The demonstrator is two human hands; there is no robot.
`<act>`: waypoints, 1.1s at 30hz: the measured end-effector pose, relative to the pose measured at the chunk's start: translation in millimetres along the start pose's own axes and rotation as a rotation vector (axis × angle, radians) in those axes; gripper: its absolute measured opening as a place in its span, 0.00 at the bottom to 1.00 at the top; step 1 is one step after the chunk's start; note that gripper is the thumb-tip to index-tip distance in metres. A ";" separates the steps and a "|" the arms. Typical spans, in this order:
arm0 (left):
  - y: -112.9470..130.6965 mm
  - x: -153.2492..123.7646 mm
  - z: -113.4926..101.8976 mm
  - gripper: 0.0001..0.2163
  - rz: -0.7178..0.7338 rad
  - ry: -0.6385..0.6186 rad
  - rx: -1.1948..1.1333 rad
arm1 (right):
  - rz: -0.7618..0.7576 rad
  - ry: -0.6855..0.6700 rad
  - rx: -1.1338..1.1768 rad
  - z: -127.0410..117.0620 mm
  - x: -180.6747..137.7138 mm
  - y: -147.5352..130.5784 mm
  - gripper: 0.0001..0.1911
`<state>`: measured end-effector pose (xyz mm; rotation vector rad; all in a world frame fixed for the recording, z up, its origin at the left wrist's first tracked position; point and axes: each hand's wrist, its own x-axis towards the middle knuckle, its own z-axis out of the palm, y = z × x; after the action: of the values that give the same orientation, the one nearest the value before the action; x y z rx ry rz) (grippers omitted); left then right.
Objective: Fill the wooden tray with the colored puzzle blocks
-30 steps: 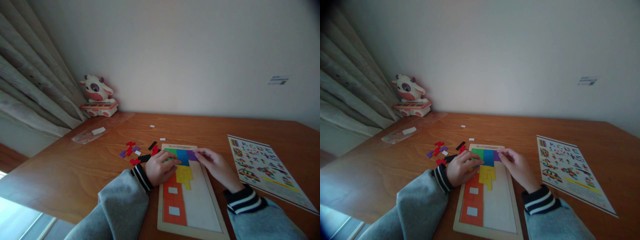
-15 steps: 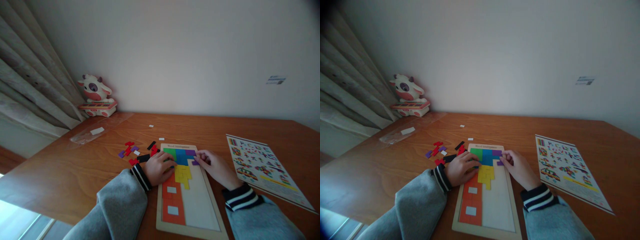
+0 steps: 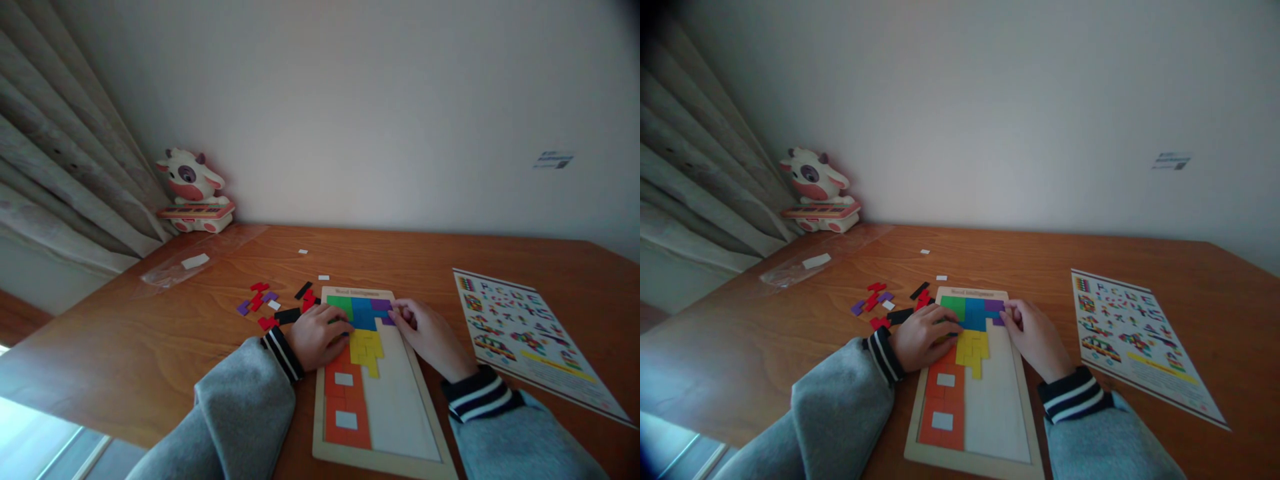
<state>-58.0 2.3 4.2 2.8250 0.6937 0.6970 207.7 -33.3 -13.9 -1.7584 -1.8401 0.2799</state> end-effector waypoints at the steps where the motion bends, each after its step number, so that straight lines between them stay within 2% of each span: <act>1: 0.1 -0.1 0.2 0.09 0.002 0.002 0.002 | -0.001 0.004 -0.010 0.2 0.1 -0.1 0.15; 5: -0.7 -0.6 2.0 0.09 -0.003 0.021 0.022 | 0.005 -0.008 0.003 1.4 0.1 -0.7 0.17; 8: -3.2 -1.1 1.1 0.09 -0.104 0.042 0.126 | 0.020 -0.026 0.043 1.4 -0.4 -1.8 0.18; 12: -9.9 -3.0 -8.8 0.13 -0.463 0.023 0.443 | 0.037 -0.029 0.039 0.3 -1.0 -3.7 0.18; 15: -19.3 -7.3 -20.5 0.12 -0.803 -0.069 0.623 | 0.040 -0.029 0.029 0.1 -1.1 -4.6 0.19; 17: -28.3 -11.8 -27.6 0.12 -0.942 -0.149 0.648 | 0.041 -0.033 0.029 0.3 -1.2 -4.7 0.19; 19: -37.8 -16.5 -33.1 0.14 -0.963 -0.213 0.606 | 0.040 -0.039 0.033 0.5 -1.4 -4.7 0.20; 22: -46.9 -20.2 -38.5 0.14 -0.907 -0.257 0.539 | 0.036 -0.040 0.032 0.3 -1.4 -5.6 0.21; 28: -42.5 -15.3 -42.8 0.11 -0.870 -0.259 0.512 | 0.032 -0.017 0.032 -0.3 -1.6 -6.9 0.21; 33: -43.9 -14.2 -41.2 0.15 -0.863 -0.234 0.492 | 0.037 -0.019 0.049 0.7 -1.9 -4.2 0.20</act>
<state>-106.2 35.7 23.8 2.4736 2.0458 0.0374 203.7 -35.5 -12.7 -1.7636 -1.8000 0.3552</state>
